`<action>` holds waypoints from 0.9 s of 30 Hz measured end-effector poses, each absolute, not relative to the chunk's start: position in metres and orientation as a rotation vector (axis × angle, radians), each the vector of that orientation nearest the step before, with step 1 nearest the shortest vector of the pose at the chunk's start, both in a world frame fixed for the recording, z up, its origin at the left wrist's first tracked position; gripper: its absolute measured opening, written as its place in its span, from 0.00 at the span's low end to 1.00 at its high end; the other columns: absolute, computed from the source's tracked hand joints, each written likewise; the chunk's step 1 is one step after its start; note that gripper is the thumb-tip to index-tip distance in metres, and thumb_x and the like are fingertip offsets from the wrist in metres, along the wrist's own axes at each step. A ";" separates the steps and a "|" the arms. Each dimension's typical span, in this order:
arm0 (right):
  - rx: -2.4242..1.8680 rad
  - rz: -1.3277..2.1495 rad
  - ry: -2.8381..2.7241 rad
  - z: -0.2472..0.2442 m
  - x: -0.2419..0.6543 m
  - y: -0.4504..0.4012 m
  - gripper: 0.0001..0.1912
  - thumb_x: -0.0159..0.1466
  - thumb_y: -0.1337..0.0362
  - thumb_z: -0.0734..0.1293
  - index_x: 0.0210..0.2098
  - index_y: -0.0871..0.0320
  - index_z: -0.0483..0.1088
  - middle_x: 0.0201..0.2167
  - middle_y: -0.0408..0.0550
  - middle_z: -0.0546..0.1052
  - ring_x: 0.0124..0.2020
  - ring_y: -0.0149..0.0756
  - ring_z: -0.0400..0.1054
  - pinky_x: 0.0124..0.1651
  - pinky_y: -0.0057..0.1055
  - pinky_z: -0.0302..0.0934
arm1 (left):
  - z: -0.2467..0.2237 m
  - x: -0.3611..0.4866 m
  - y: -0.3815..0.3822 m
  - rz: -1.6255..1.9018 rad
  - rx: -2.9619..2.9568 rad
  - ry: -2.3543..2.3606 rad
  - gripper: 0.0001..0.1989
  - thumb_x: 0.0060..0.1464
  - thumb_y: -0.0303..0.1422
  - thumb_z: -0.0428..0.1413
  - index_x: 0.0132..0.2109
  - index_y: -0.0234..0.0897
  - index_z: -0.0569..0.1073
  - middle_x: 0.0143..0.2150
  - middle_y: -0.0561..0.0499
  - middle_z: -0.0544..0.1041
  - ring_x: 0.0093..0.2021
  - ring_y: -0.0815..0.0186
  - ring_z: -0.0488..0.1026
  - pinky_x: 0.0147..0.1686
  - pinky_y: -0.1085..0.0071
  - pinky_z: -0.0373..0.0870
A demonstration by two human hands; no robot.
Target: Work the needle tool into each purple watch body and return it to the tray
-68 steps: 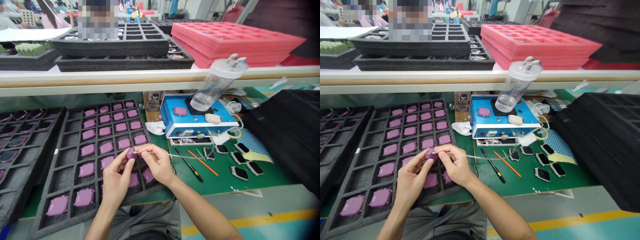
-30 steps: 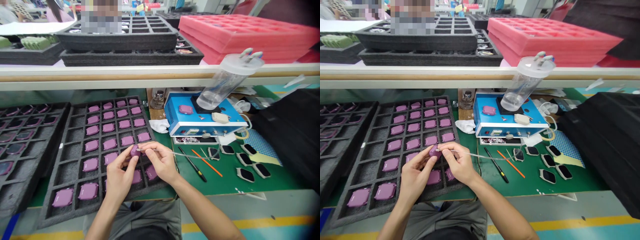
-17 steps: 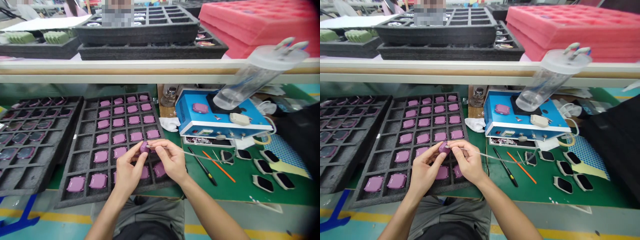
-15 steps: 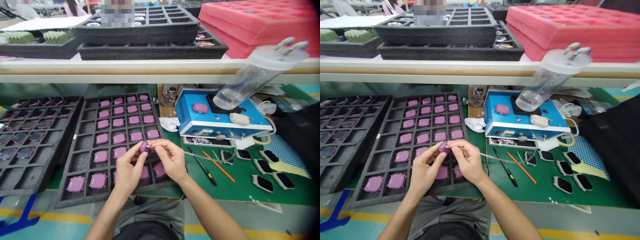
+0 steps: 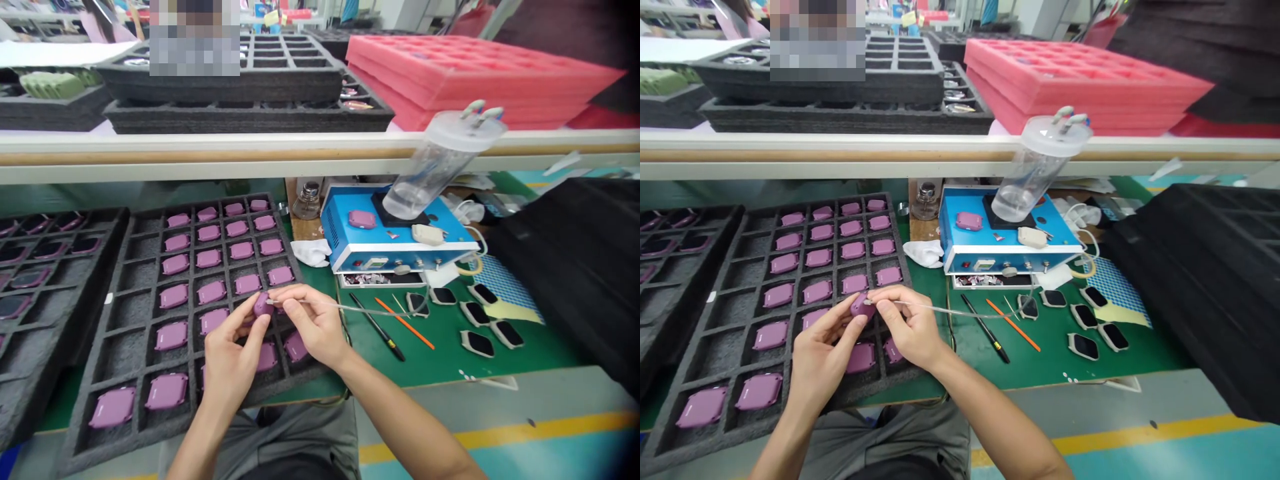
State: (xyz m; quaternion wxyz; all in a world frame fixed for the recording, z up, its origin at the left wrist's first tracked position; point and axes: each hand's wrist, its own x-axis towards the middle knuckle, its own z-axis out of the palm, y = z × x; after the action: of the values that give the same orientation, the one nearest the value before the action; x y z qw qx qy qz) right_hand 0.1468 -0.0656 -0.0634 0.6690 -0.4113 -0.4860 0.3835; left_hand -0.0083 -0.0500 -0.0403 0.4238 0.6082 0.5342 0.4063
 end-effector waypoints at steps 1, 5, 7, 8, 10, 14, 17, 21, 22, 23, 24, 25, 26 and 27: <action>-0.924 0.867 -1.097 -0.063 0.147 -0.065 0.10 0.71 0.56 0.68 0.40 0.53 0.79 0.42 0.49 0.85 0.46 0.39 0.81 0.50 0.35 0.77 | -0.040 -0.008 -0.050 1.014 1.526 1.337 0.24 0.55 0.40 0.65 0.57 0.35 0.82 0.47 0.45 0.87 0.40 0.57 0.86 0.45 0.63 0.84; -0.926 0.869 -1.106 -0.063 0.147 -0.065 0.10 0.71 0.56 0.68 0.40 0.53 0.79 0.43 0.49 0.85 0.46 0.38 0.81 0.50 0.34 0.76 | -0.041 -0.009 -0.050 1.007 1.539 1.339 0.24 0.56 0.40 0.65 0.57 0.35 0.81 0.48 0.45 0.86 0.42 0.56 0.86 0.46 0.63 0.84; -0.929 0.865 -1.108 -0.063 0.147 -0.065 0.10 0.71 0.56 0.68 0.40 0.54 0.79 0.43 0.50 0.85 0.46 0.38 0.81 0.50 0.33 0.76 | -0.042 -0.010 -0.049 1.008 1.541 1.340 0.24 0.56 0.41 0.65 0.57 0.35 0.81 0.49 0.45 0.86 0.43 0.56 0.86 0.46 0.63 0.84; -0.930 0.864 -1.110 -0.063 0.147 -0.065 0.10 0.71 0.56 0.68 0.40 0.54 0.79 0.43 0.50 0.85 0.46 0.38 0.81 0.49 0.33 0.76 | -0.042 -0.010 -0.049 1.008 1.541 1.342 0.24 0.56 0.41 0.65 0.57 0.35 0.82 0.49 0.45 0.86 0.43 0.56 0.86 0.47 0.63 0.84; -0.931 0.864 -1.113 -0.063 0.147 -0.065 0.11 0.71 0.56 0.68 0.40 0.54 0.79 0.43 0.50 0.85 0.46 0.38 0.81 0.49 0.33 0.76 | -0.043 -0.011 -0.049 1.008 1.540 1.348 0.24 0.55 0.41 0.65 0.57 0.35 0.82 0.49 0.44 0.86 0.43 0.56 0.86 0.47 0.62 0.84; -0.914 0.861 -1.111 -0.064 0.147 -0.065 0.09 0.71 0.57 0.68 0.40 0.54 0.79 0.43 0.50 0.85 0.45 0.37 0.81 0.49 0.33 0.77 | -0.044 -0.011 -0.049 1.011 1.538 1.339 0.24 0.56 0.40 0.65 0.57 0.36 0.81 0.50 0.45 0.86 0.45 0.55 0.86 0.48 0.61 0.84; -0.886 0.861 -1.106 -0.065 0.147 -0.065 0.08 0.71 0.60 0.68 0.41 0.53 0.79 0.43 0.49 0.85 0.45 0.36 0.81 0.49 0.31 0.76 | -0.044 -0.011 -0.049 1.016 1.539 1.330 0.23 0.56 0.40 0.65 0.57 0.36 0.82 0.51 0.45 0.86 0.45 0.54 0.86 0.48 0.61 0.84; -0.868 0.859 -1.105 -0.065 0.147 -0.064 0.07 0.71 0.63 0.68 0.41 0.53 0.80 0.44 0.48 0.85 0.46 0.34 0.81 0.50 0.29 0.76 | -0.044 -0.011 -0.049 1.017 1.547 1.334 0.23 0.56 0.40 0.65 0.57 0.36 0.82 0.50 0.44 0.86 0.45 0.54 0.86 0.48 0.61 0.84; -0.866 0.857 -1.105 -0.065 0.147 -0.064 0.07 0.71 0.63 0.68 0.41 0.53 0.80 0.44 0.48 0.85 0.46 0.34 0.81 0.50 0.29 0.76 | -0.043 -0.010 -0.049 1.018 1.549 1.337 0.24 0.56 0.40 0.65 0.57 0.35 0.82 0.50 0.44 0.86 0.45 0.54 0.86 0.48 0.61 0.84; -0.867 0.855 -1.106 -0.065 0.147 -0.064 0.07 0.71 0.64 0.68 0.41 0.53 0.80 0.43 0.48 0.85 0.46 0.34 0.81 0.50 0.30 0.76 | -0.043 -0.010 -0.049 1.017 1.552 1.338 0.24 0.56 0.40 0.65 0.57 0.35 0.82 0.50 0.44 0.86 0.45 0.54 0.86 0.48 0.61 0.84; -0.868 0.853 -1.107 -0.065 0.147 -0.064 0.07 0.71 0.64 0.68 0.41 0.53 0.80 0.43 0.48 0.85 0.46 0.34 0.81 0.49 0.29 0.76 | -0.043 -0.010 -0.049 1.016 1.554 1.339 0.24 0.56 0.40 0.64 0.57 0.35 0.82 0.50 0.44 0.86 0.45 0.55 0.86 0.48 0.62 0.84; -0.868 0.851 -1.109 -0.065 0.147 -0.064 0.07 0.71 0.64 0.68 0.41 0.53 0.80 0.43 0.48 0.85 0.46 0.34 0.81 0.49 0.29 0.76 | -0.043 -0.010 -0.049 1.015 1.556 1.339 0.24 0.56 0.40 0.64 0.57 0.34 0.82 0.50 0.44 0.86 0.45 0.55 0.86 0.48 0.62 0.84; -0.869 0.848 -1.110 -0.065 0.148 -0.064 0.07 0.71 0.64 0.68 0.41 0.53 0.80 0.43 0.48 0.85 0.45 0.34 0.81 0.49 0.29 0.76 | -0.043 -0.010 -0.049 1.014 1.557 1.339 0.24 0.56 0.41 0.64 0.57 0.34 0.81 0.51 0.44 0.86 0.45 0.55 0.86 0.48 0.63 0.84; -0.870 0.846 -1.110 -0.065 0.148 -0.064 0.07 0.71 0.64 0.68 0.41 0.53 0.80 0.43 0.48 0.85 0.45 0.34 0.81 0.49 0.29 0.76 | -0.042 -0.010 -0.049 1.014 1.558 1.339 0.24 0.56 0.41 0.64 0.57 0.34 0.81 0.51 0.44 0.86 0.45 0.55 0.86 0.47 0.63 0.84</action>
State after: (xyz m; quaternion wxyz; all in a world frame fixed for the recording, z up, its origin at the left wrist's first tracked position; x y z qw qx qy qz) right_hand 0.1476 -0.0644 -0.0648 0.6805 -0.3876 -0.4946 0.3769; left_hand -0.0100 -0.0495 -0.0423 0.4127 0.6194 0.5323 0.4033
